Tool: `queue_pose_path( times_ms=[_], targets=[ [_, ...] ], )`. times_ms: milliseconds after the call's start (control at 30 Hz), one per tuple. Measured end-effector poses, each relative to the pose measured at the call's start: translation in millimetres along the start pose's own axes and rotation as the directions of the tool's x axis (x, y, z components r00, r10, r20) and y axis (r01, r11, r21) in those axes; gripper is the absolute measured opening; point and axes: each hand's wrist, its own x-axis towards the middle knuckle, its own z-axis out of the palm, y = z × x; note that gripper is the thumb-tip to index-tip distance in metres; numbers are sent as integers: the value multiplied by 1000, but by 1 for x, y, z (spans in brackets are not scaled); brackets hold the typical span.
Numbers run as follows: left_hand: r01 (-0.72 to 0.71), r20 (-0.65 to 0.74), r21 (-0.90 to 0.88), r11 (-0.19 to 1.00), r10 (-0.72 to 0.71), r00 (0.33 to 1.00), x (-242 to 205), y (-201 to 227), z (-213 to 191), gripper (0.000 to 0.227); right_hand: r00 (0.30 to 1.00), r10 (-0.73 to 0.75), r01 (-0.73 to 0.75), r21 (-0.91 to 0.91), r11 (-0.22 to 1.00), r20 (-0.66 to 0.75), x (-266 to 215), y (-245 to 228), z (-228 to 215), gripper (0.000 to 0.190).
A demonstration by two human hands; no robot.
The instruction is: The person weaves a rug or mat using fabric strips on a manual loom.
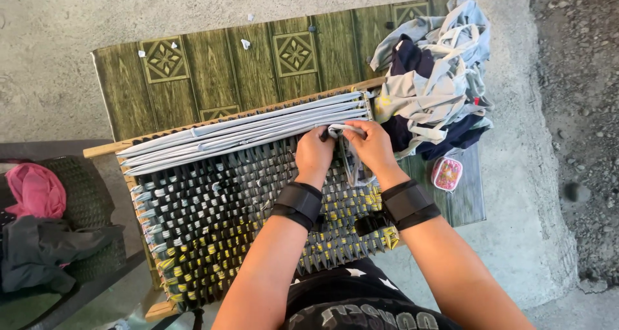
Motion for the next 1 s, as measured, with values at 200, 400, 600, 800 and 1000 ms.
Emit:
queue_pose_path(
  times_ms=[200, 400, 600, 800, 1000],
  targets=[
    [-60, 66, 176, 983, 49, 997, 15, -16, 9, 31, 920, -392, 351, -456, 818, 5, 0, -36, 14, 19],
    [48, 99, 189, 981, -68, 993, 22, -11, 6, 26, 984, -170, 177, -319, 931, 48, 5, -25, 14, 19],
    [106, 50, 63, 992, -109, 993, 8, -1, -2, 25, 987, -147, 110, -381, 918, -71, 7, -13, 19, 15],
    [27, -34, 144, 989, -22, 999, 24, -26, 25, 31, 979, -195, 159, -368, 916, -62, 7, -17, 17, 15],
    [98, 188, -221, 970, -56, 981, 40, -56, 32, 30, 983, -155, 97, -437, 894, -98, 12, -10, 26, 15]
  ],
)
